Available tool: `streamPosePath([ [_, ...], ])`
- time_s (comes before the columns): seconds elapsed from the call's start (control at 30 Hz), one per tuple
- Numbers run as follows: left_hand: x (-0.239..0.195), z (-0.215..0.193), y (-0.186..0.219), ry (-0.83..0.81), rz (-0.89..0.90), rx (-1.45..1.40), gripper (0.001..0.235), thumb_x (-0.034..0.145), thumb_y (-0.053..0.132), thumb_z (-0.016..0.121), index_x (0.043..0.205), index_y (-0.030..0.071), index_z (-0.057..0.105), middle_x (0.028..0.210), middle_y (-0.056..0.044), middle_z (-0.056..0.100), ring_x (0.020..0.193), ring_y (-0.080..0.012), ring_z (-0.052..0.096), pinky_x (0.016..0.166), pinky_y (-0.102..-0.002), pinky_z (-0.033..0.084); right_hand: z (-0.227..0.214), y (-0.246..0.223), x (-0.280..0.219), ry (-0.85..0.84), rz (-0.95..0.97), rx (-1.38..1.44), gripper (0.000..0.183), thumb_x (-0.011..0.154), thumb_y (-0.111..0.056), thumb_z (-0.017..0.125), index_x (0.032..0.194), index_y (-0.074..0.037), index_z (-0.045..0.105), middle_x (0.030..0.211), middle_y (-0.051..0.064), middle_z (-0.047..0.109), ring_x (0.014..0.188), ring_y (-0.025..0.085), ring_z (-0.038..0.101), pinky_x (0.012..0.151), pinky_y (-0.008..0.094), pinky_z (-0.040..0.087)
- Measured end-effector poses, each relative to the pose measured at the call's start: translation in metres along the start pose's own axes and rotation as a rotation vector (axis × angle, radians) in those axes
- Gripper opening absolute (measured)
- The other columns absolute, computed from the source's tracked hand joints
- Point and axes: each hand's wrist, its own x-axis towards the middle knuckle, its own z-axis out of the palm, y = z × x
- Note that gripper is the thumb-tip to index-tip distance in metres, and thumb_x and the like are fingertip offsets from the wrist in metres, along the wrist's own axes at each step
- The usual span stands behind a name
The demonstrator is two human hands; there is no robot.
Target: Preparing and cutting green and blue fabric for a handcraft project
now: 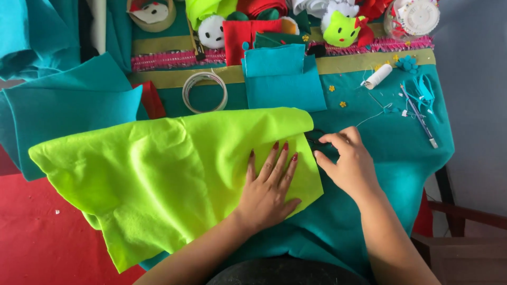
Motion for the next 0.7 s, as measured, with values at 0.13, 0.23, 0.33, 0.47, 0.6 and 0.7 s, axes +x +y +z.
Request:
streamPosePath([
  [0.13, 0.000, -0.003, -0.003, -0.012, 0.050, -0.077, 0.098, 0.089, 0.067, 0.063, 0.164, 0.013, 0.031, 0.171, -0.020, 0.023, 0.161, -0.0391, 0.015, 0.118, -0.077, 0.013, -0.017, 0.021, 0.001, 0.001, 0.158, -0.184, 0.028, 0.085, -0.036, 0.081, 0.106, -0.020, 0.073, 0.113, 0.001, 0.058, 0.103, 0.029, 0.073, 0.077, 0.045, 0.062],
  [0.23, -0.004, -0.006, -0.003, -0.058, 0.137, -0.103, 0.105, 0.088, 0.078, 0.061, 0.166, 0.018, 0.024, 0.174, -0.017, 0.015, 0.162, -0.0364, 0.008, 0.120, -0.074, 0.007, -0.038, 0.036, 0.002, -0.025, 0.342, -0.271, 0.030, 0.090, -0.041, 0.077, 0.110, -0.019, 0.073, 0.119, 0.006, 0.055, 0.093, 0.033, 0.070, 0.072, 0.048, 0.059],
  [0.33, -0.017, -0.005, -0.001, -0.071, 0.230, -0.046, 0.115, 0.081, 0.078, 0.068, 0.167, 0.020, 0.018, 0.175, -0.016, 0.009, 0.162, -0.0346, 0.005, 0.124, -0.071, 0.004, -0.045, 0.032, -0.009, 0.044, 0.286, -0.192, 0.033, 0.094, -0.031, 0.076, 0.120, -0.011, 0.071, 0.121, 0.014, 0.054, 0.092, 0.035, 0.068, 0.064, 0.049, 0.057],
  [0.47, -0.030, -0.016, 0.006, 0.043, 0.278, -0.375, 0.052, 0.101, 0.013, 0.056, 0.152, 0.004, 0.051, 0.160, -0.023, 0.047, 0.152, -0.0414, 0.040, 0.122, -0.068, 0.027, -0.045, 0.005, -0.027, -0.251, -0.065, 0.042, 0.054, 0.085, -0.017, 0.077, 0.136, -0.020, 0.060, 0.119, 0.009, 0.056, 0.084, 0.022, 0.062, 0.066, 0.033, 0.058],
  [0.6, -0.034, -0.019, 0.002, 0.200, 0.269, -0.519, 0.027, 0.106, 0.004, 0.050, 0.126, -0.007, 0.066, 0.135, -0.026, 0.066, 0.122, -0.0411, 0.069, 0.097, -0.049, 0.058, -0.016, -0.001, -0.043, -0.310, -0.369, -0.268, 0.105, 0.067, -0.008, 0.083, 0.157, -0.039, 0.039, 0.152, 0.017, 0.037, 0.112, 0.032, 0.056, 0.099, 0.051, 0.052],
  [0.7, -0.036, -0.026, -0.005, 0.292, 0.252, -0.466, 0.014, 0.099, -0.001, 0.059, 0.108, -0.002, 0.069, 0.113, -0.018, 0.072, 0.082, -0.0327, 0.074, 0.067, -0.043, 0.059, -0.004, -0.002, -0.050, -0.269, -0.508, -0.209, 0.091, 0.078, 0.000, 0.072, 0.154, -0.041, 0.045, 0.159, 0.014, 0.028, 0.126, 0.039, 0.044, 0.101, 0.056, 0.045],
])
